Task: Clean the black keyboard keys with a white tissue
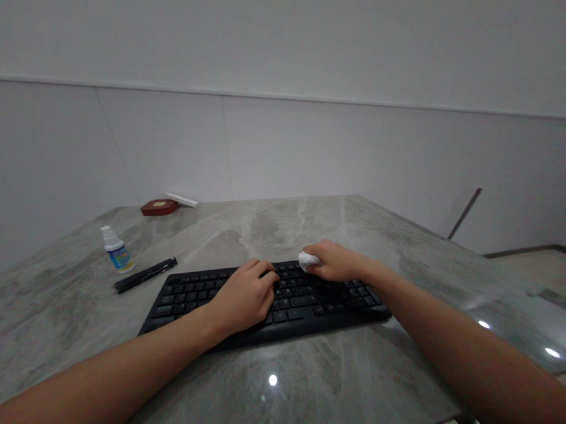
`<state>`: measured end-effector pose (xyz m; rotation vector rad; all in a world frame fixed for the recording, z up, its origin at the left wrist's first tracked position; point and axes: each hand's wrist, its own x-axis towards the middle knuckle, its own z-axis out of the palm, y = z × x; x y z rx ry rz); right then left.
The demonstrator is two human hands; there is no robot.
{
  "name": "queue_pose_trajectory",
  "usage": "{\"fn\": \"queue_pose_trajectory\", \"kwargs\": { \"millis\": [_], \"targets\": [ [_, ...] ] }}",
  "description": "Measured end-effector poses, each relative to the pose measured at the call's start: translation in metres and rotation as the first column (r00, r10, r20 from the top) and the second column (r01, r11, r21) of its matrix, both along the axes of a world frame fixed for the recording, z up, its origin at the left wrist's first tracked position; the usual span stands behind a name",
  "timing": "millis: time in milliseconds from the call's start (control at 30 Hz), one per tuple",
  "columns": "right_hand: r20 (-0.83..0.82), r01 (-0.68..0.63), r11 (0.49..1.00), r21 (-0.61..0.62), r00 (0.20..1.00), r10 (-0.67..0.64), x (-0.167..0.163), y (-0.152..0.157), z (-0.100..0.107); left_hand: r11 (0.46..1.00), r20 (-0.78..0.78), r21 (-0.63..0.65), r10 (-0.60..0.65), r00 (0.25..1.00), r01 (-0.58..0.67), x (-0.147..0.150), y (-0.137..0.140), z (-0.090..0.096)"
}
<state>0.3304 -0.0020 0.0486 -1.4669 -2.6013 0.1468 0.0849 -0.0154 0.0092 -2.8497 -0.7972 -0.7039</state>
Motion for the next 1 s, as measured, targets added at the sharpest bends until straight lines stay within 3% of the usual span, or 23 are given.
{"fn": "queue_pose_trajectory", "kwargs": {
  "millis": [200, 333, 600, 1000],
  "targets": [
    [0.037, -0.036, 0.999, -0.027, 0.999, 0.037, -0.002, -0.003, 0.002, 1.0, 0.002, 0.001, 0.002, 1.0, -0.002, 0.001, 0.0, 0.0],
    [0.076, 0.021, 0.998, 0.051, 0.997, -0.025, -0.003, -0.004, 0.0, 1.0, -0.006, 0.005, 0.006, 1.0, -0.006, 0.001, 0.0, 0.0],
    [0.019, -0.11, 0.994, -0.027, 0.994, 0.111, -0.002, -0.005, 0.004, 1.0, 0.006, 0.002, 0.007, 1.0, -0.007, 0.0, 0.0, -0.001],
    [0.016, -0.085, 0.993, 0.084, 0.996, 0.084, -0.028, -0.005, -0.011, 1.0, 0.001, -0.005, 0.007, 1.0, -0.007, 0.0, -0.001, 0.001]
  ]
}}
